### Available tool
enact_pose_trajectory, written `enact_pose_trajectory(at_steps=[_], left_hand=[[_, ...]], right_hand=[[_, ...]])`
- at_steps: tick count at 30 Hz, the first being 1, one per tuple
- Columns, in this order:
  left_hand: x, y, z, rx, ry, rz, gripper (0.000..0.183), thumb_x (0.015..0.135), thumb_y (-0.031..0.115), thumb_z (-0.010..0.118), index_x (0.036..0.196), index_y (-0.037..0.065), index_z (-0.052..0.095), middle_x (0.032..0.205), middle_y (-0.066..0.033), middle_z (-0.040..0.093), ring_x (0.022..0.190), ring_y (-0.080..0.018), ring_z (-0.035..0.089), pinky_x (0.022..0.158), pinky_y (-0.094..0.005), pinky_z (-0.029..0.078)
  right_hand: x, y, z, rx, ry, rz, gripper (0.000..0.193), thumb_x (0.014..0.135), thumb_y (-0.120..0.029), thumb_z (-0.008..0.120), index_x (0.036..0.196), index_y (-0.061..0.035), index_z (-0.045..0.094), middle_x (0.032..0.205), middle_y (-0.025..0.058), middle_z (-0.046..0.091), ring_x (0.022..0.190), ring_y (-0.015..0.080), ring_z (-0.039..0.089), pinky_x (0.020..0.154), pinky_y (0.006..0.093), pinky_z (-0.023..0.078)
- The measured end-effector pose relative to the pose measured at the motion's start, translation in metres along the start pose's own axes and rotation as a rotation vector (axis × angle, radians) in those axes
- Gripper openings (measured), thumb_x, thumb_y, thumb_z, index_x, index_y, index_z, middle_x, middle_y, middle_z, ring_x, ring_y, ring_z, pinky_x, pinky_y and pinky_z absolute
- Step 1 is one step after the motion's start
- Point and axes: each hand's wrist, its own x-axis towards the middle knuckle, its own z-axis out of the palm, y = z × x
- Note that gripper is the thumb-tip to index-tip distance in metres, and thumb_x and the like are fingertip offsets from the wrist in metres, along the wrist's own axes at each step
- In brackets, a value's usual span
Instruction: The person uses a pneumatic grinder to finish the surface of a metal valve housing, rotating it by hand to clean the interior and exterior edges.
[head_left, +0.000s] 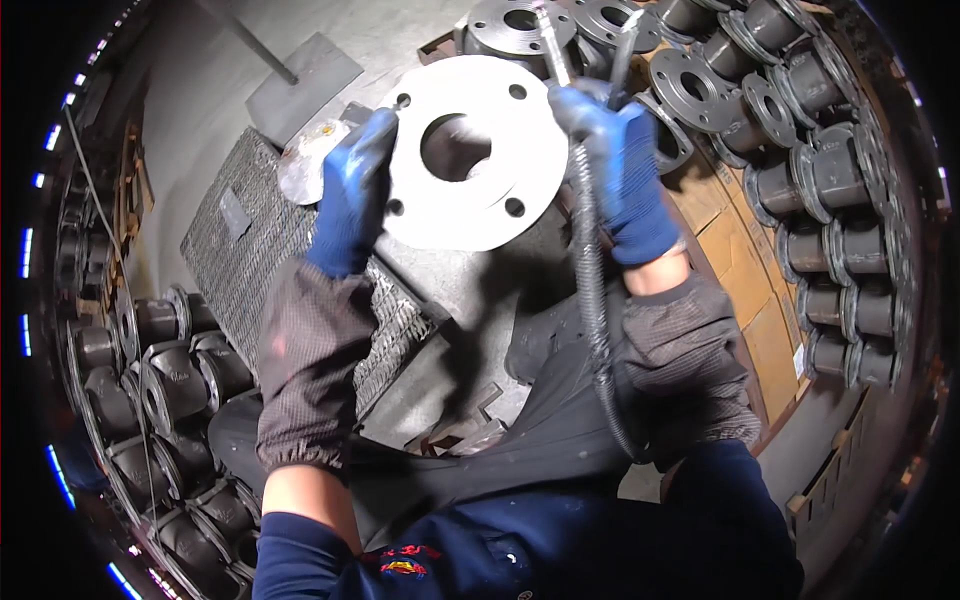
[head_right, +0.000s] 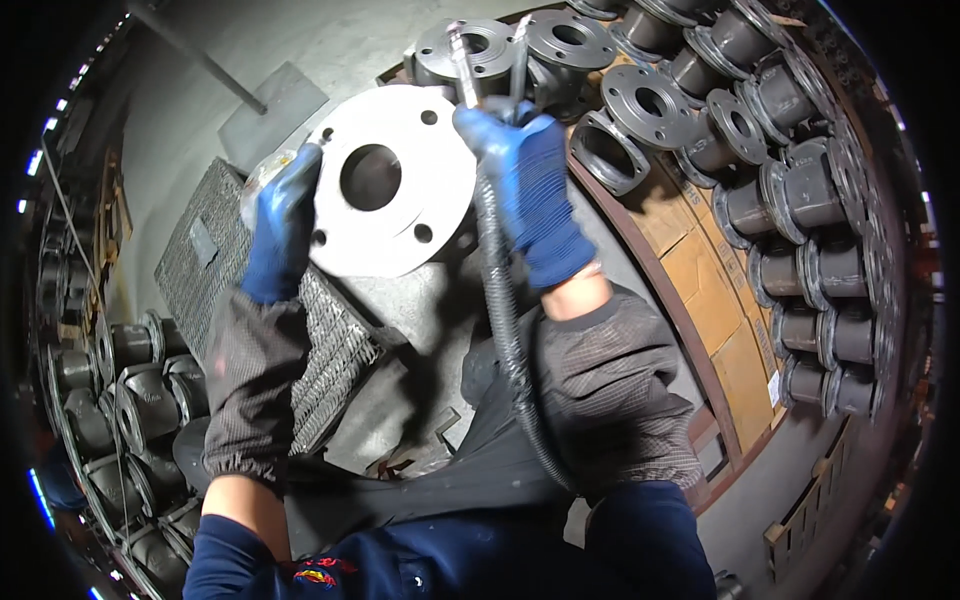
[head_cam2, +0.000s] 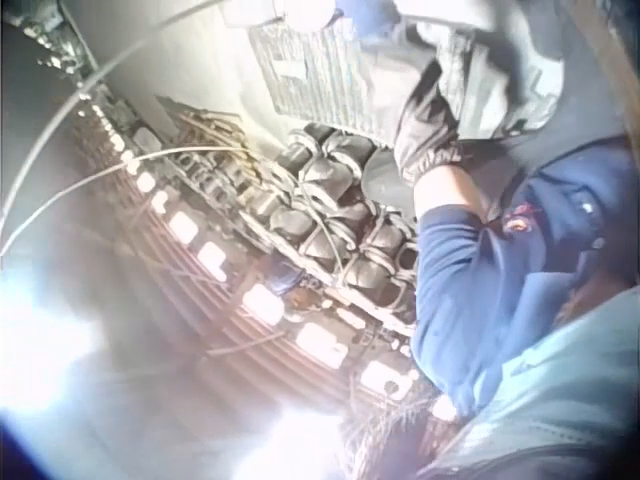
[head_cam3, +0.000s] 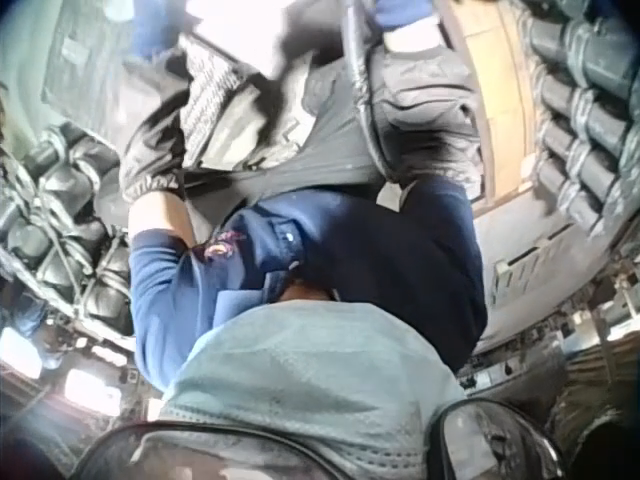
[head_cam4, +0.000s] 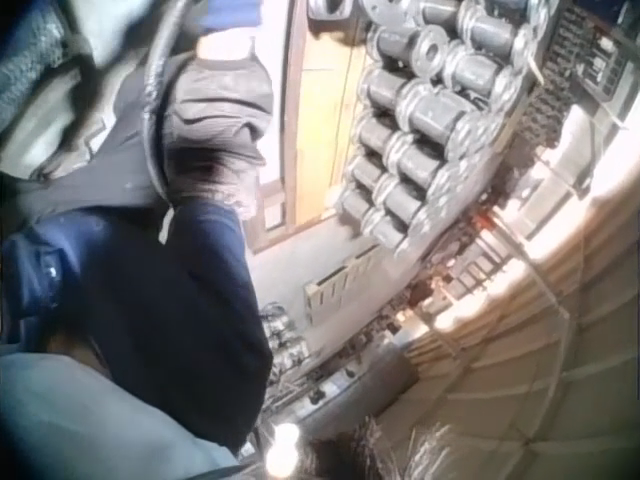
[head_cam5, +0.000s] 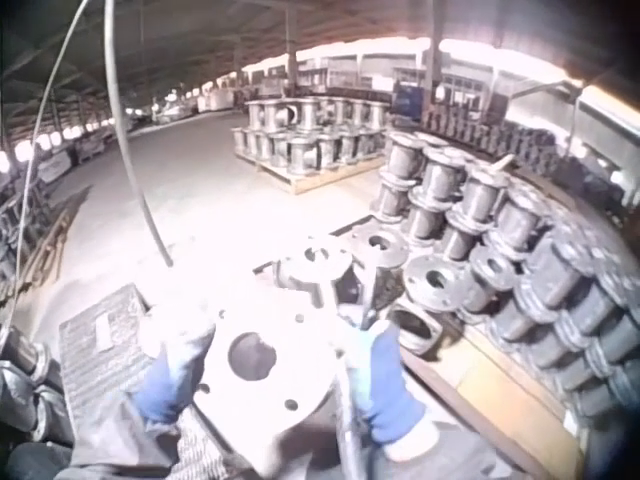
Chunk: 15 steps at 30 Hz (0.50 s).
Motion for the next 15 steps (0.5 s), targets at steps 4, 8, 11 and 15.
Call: enact_pose_trajectory(at_steps=[4,8,11,15], left_hand=[[0.055,-0.017,0.066,-0.275,0.062,-0.03,0.037,0.088,0.018,0.057,0.119,-0.003,0.053,0.09,-0.0127,0.066,0.072,-0.0203,0.066,0.061,-0.0289,0.055],[0.082,-0.032,0.142,-1.33,0.282,-0.762,0.045,0.089,0.038,0.057,0.11,-0.002,0.059,0.095,-0.0112,0.065,0.072,-0.0179,0.064,0.057,-0.0276,0.052],[0.074,-0.037,0.171,-1.033,0.176,-1.08,0.058,0.088,0.05,0.054,0.112,-0.003,0.059,0.095,-0.01,0.065,0.073,-0.0158,0.063,0.049,-0.025,0.046],[0.04,-0.053,0.197,-1.019,0.316,-0.993,0.054,0.09,0.041,0.057,0.111,-0.009,0.056,0.095,-0.0114,0.064,0.079,-0.0173,0.061,0.073,-0.0278,0.051]], right_hand=[[0.044,0.036,-0.056,-0.643,0.124,-0.483,0.015,0.08,-0.003,0.061,0.094,-0.0025,0.066,0.084,0.01,0.066,0.072,0.0204,0.065,0.067,0.0285,0.052],[0.072,0.091,-0.078,-0.707,0.133,-0.602,0.02,0.077,-0.004,0.064,0.096,-0.0061,0.068,0.091,0.0111,0.068,0.071,0.0209,0.067,0.066,0.028,0.052],[0.063,0.101,-0.084,-0.863,0.047,-0.261,0.017,0.08,-0.006,0.06,0.096,-0.0052,0.068,0.09,0.0123,0.068,0.071,0.0207,0.066,0.065,0.0274,0.051],[0.054,0.12,-0.067,0.073,0.238,0.297,0.028,0.079,-0.019,0.066,0.089,0.007,0.065,0.07,0.0038,0.06,0.063,0.0097,0.053,0.058,0.0253,0.045]])
